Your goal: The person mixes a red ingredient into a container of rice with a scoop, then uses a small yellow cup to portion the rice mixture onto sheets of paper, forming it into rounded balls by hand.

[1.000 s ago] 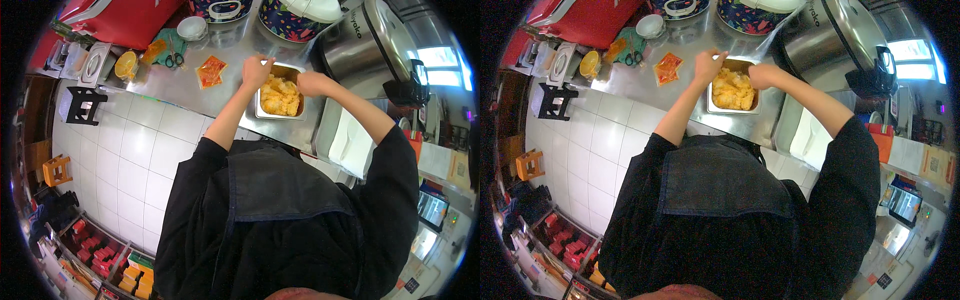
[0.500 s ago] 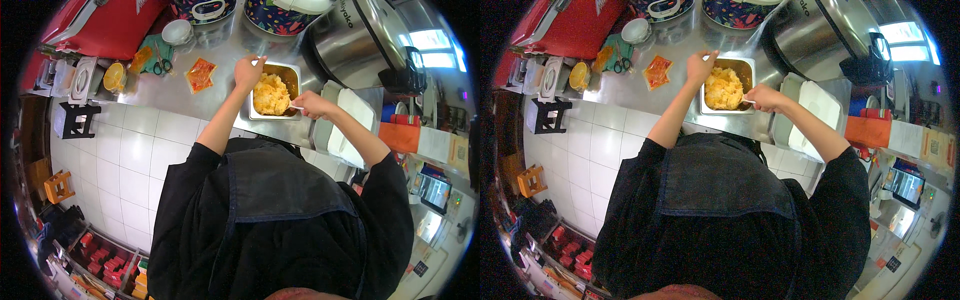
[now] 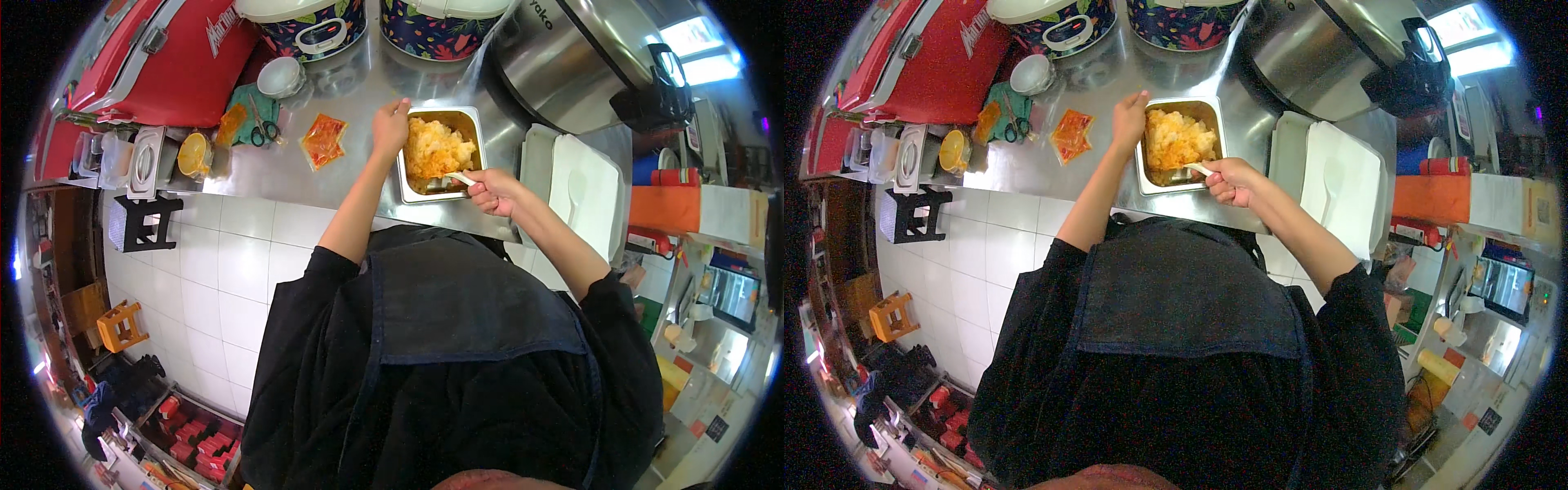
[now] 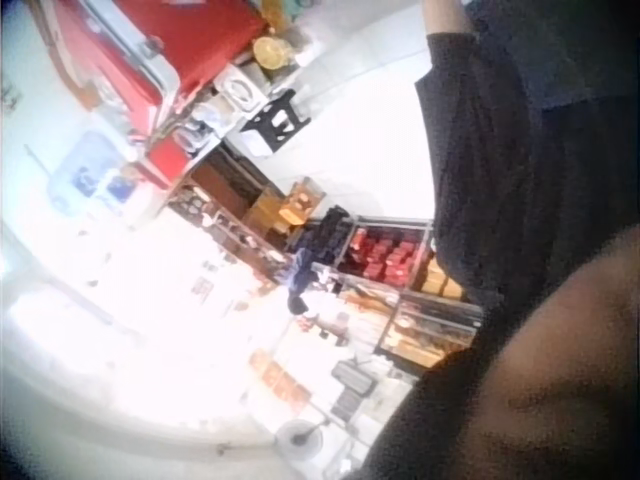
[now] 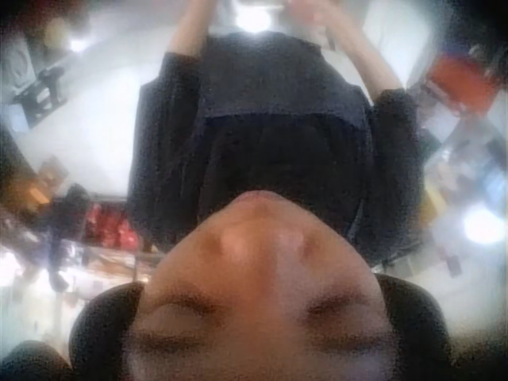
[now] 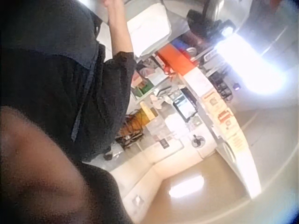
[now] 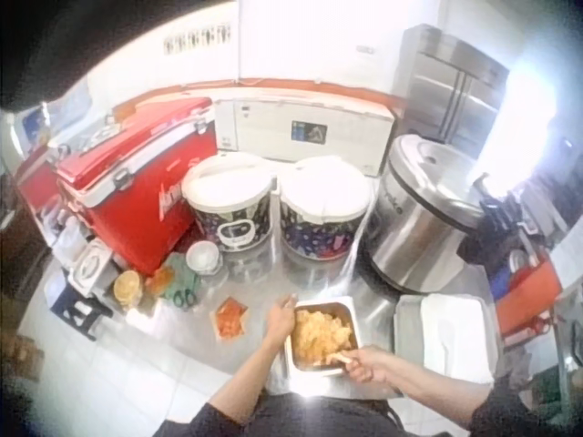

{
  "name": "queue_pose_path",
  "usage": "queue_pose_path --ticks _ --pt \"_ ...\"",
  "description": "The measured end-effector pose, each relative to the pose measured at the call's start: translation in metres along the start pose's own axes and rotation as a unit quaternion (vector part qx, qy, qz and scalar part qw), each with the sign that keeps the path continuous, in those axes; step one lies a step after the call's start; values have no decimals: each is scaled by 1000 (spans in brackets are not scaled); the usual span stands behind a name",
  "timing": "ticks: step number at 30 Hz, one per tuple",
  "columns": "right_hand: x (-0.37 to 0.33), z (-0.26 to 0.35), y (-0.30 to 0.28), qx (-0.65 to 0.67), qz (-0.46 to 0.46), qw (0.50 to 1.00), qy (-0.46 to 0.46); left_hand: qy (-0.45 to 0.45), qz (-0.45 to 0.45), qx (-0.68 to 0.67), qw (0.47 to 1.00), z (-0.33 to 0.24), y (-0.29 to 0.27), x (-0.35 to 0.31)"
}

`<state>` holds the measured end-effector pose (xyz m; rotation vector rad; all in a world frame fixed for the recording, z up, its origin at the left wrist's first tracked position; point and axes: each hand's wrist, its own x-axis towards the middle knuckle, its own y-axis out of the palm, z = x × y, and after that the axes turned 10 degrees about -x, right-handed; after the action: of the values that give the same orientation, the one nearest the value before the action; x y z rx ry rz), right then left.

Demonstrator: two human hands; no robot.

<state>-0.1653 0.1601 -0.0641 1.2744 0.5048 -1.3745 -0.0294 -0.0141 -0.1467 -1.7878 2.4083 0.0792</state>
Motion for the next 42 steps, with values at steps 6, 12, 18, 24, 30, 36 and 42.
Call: queue_pose_path --ticks 6,12,18,24,30,36,42 --pt "2 -10 -14 160 70 985 -4 -4 20 24 999 -15 -1 -6" --pt "-11 -14 -29 275 137 952 -10 18 8 66 998 -26 0 -14" --pt "-26 -15 -26 266 101 958 -20 49 6 95 994 -25 1 -14" --pt "-46 -5 -19 76 43 994 -59 47 -7 86 995 -24 3 -13" --pt "-49 -7 -22 -41 -23 994 -97 56 -10 80 995 -22 4 -12" --pt "-47 1 -19 -133 -80 978 -143 58 -13 65 996 -19 4 -12" --pt "-4 -9 0 -672 -415 534 -301 79 -14 68 994 -14 6 -10"
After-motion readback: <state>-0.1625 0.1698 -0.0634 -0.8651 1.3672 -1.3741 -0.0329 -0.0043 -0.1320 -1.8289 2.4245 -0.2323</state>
